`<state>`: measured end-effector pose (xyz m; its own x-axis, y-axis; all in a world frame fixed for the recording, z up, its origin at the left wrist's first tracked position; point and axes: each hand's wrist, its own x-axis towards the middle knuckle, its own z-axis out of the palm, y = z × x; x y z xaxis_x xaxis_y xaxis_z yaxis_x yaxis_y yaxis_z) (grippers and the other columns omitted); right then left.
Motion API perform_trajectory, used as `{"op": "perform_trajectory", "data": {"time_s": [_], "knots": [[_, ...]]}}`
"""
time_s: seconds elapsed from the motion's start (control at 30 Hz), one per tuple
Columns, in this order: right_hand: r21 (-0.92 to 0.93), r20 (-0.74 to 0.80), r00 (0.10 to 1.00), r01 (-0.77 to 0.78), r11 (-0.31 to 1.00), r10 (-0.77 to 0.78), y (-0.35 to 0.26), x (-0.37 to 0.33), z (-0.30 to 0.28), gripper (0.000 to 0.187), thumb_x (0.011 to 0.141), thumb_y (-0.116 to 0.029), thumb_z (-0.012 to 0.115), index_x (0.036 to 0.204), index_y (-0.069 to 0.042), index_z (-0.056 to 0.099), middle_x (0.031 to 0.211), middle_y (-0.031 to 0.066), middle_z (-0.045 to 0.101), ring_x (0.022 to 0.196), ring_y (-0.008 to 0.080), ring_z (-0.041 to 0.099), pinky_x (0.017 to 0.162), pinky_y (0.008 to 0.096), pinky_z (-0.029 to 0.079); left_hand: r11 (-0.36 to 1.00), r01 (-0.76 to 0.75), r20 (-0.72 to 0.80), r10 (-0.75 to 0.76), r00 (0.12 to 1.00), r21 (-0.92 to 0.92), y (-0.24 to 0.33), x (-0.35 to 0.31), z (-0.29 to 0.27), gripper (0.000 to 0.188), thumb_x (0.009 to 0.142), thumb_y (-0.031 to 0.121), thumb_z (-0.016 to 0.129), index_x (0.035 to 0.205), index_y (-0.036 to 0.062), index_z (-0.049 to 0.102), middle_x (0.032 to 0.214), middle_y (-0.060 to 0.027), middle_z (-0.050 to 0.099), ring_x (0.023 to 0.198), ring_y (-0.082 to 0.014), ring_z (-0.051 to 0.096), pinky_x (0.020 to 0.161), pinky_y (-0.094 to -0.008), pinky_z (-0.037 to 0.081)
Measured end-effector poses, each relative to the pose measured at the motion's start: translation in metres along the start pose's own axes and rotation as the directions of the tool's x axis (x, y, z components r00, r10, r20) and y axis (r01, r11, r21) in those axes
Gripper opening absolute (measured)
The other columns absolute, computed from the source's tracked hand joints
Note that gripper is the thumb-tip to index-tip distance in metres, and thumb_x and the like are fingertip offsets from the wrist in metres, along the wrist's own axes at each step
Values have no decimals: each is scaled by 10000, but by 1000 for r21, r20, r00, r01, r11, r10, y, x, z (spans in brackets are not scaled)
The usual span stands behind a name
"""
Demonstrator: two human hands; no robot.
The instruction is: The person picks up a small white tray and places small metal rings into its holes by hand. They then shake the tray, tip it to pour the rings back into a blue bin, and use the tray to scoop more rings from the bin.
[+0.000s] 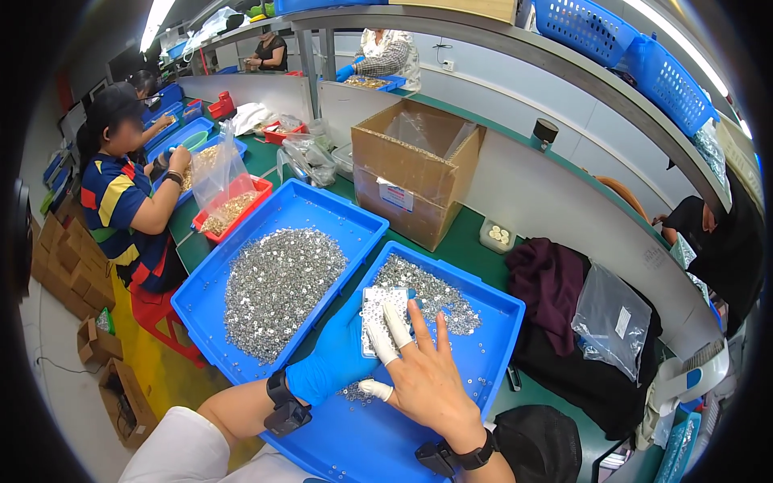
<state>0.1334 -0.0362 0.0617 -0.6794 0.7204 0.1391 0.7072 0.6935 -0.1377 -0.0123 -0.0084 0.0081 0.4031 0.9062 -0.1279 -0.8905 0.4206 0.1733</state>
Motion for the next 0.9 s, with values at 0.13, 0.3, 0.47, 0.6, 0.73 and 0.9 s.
{"op": "perform_trajectory", "data": {"time_s": [0.13,0.3,0.47,0.6,0.73,0.9], "knots": [[30,13,1000,5,1000,-6,2,0,-1,737,782,-569,500,1329,-92,371,1422,179,227,1321,418,116,1046,559,108,998,4,16,-3,1000,-60,2,1,2,473,957,343,316,1303,23,361,1289,-143,441,1182,-270,428,1028,-397,315],[22,21,1000,-3,1000,2,1,0,-1,733,778,-568,508,1322,-93,380,1422,187,218,1321,419,114,1048,555,109,997,-6,26,7,1000,-71,4,1,4,509,956,357,303,1332,14,316,1336,-152,393,1229,-282,381,1054,-410,268],[25,6,1000,7,1000,-7,-1,1,-4,711,775,-564,516,1311,-111,402,1414,187,235,1321,418,121,1046,555,119,998,-5,33,7,999,-61,4,1,3,517,954,359,306,1336,9,306,1338,-157,388,1231,-285,377,1056,-408,265],[-17,30,999,42,999,-42,-2,2,-1,696,773,-562,518,1303,-122,416,1410,187,242,1319,417,127,1045,556,124,1000,1,7,-1,1000,-24,3,-1,4,454,954,340,332,1287,36,391,1267,-127,463,1161,-257,451,1020,-387,330],[-24,13,999,39,999,-38,-1,1,0,703,771,-558,522,1304,-112,413,1408,185,249,1316,418,135,1042,562,122,1000,-9,11,9,1000,3,1,-1,5,460,953,344,335,1288,32,387,1271,-124,460,1159,-254,452,1019,-386,331],[34,-38,999,0,999,1,3,0,-4,708,776,-552,522,1304,-94,408,1403,188,259,1312,420,146,1042,566,118,993,18,60,-11,998,-120,3,2,1,520,953,343,303,1345,2,285,1354,-164,364,1241,-296,362,1067,-401,247]]}}
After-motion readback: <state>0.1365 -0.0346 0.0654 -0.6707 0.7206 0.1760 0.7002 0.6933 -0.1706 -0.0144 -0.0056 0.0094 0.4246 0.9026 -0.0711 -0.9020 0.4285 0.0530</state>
